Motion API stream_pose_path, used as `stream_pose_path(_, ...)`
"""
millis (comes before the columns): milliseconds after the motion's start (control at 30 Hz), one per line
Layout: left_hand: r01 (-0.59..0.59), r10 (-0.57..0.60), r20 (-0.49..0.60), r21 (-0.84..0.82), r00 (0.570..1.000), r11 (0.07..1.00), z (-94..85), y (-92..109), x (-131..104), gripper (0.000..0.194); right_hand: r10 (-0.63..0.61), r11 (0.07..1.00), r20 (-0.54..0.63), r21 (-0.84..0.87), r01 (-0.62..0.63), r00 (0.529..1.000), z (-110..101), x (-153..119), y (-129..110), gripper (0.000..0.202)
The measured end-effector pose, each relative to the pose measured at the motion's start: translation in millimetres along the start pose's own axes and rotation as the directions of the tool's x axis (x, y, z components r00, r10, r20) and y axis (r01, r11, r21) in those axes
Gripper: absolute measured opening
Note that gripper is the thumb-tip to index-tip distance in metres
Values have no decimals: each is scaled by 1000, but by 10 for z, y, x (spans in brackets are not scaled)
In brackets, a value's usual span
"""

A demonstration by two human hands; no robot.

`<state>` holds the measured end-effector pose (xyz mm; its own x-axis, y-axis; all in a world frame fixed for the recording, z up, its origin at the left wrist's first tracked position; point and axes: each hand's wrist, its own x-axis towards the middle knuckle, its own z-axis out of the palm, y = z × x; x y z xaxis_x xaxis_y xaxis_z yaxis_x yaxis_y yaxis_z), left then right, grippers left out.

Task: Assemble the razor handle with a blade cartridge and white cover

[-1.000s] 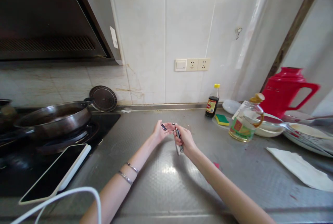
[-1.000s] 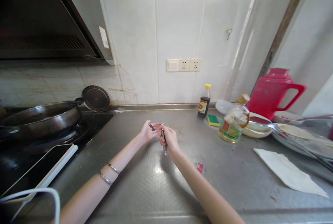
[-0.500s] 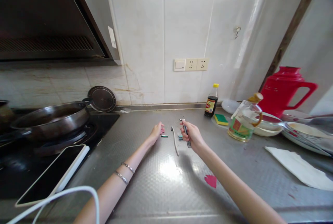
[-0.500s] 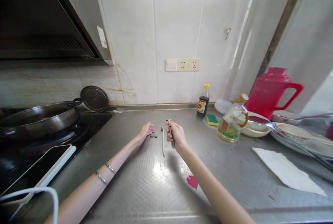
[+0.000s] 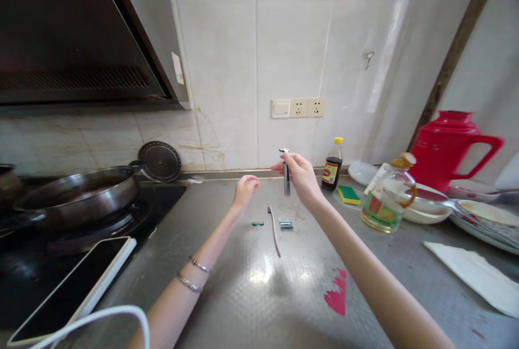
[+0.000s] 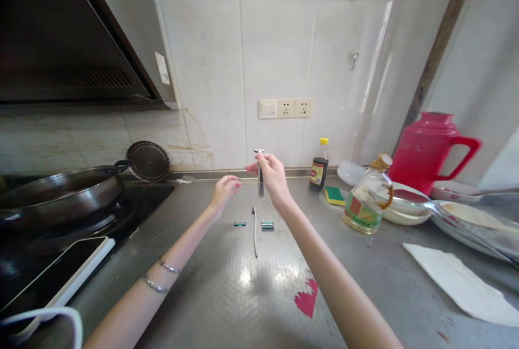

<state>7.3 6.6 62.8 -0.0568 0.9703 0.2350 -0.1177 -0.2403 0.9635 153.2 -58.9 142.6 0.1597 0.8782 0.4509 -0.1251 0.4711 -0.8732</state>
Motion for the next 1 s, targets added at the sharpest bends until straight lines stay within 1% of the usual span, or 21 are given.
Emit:
stream_pose_path(67,-75,77,120,-22,990,997,56,199,-65,16,-112,992,46,-59,115,993,86,44,-100,31)
stream_pose_path(100,-115,120,183,-41,976,993,79,289,-111,19,-165,982,65,-87,170,984,118,57,-129,30)
stream_pose_path(200,-213,232,358,-94,904,973,134,494,-256,24,-276,942,76,-178,285,958,170,64,-133,27)
stream_pose_path(267,-271,302,418,-134,857,953,172,561,-327,27,-299,920,58,-246,304,952,173,50,-79,25)
stream_pose_path(300,-286,322,436,-148,840,947,191,573,-350,29,-303,914,49,-270,304,952,168,42,-39,24)
stream_pose_path(367,-287,330,458,-163,825,944,232,557,-370,34,-307,905,33,-299,302,951,150,27,60,22)
stream_pose_path(433,-266,312,462,-163,830,950,270,506,-367,38,-301,907,6,-307,288,954,130,21,171,21)
stream_pose_path(533,-233,276,462,-149,843,961,311,411,-344,41,-258,916,-18,-324,238,966,108,23,315,22)
stream_pose_path(633,-210,245,459,-127,854,969,318,338,-309,39,-213,918,-13,-344,196,977,96,25,389,25)
stream_pose_path(700,-194,222,452,-109,864,975,295,312,-274,37,-174,938,9,-304,168,985,74,33,415,30)
stream_pose_path(767,-166,181,432,-74,883,983,248,304,-227,33,-109,972,24,-204,112,994,26,57,458,34)
stream_pose_path(800,-149,155,418,-47,895,988,216,307,-202,30,-61,985,19,-158,63,998,-10,75,495,36)
stream_pose_path(833,-131,126,404,-14,906,991,180,313,-175,28,-4,990,11,-142,6,1000,-52,97,546,37)
stream_pose_path(867,-114,97,393,19,914,993,143,321,-150,25,57,982,6,-180,-55,998,-98,118,608,36)
stream_pose_path(900,-97,70,391,49,918,994,106,330,-128,24,119,947,8,-300,-111,993,-145,136,681,34)
stream_pose_path(933,-83,46,398,76,916,994,73,340,-108,24,172,860,37,-493,-132,984,-189,147,758,31)
stream_pose_path(967,-73,27,411,95,911,993,43,349,-93,25,216,706,77,-701,-101,973,-228,151,837,29)
stream_pose_path(1000,-66,12,432,110,902,992,19,355,-81,28,254,528,117,-849,-36,960,-259,146,912,27)
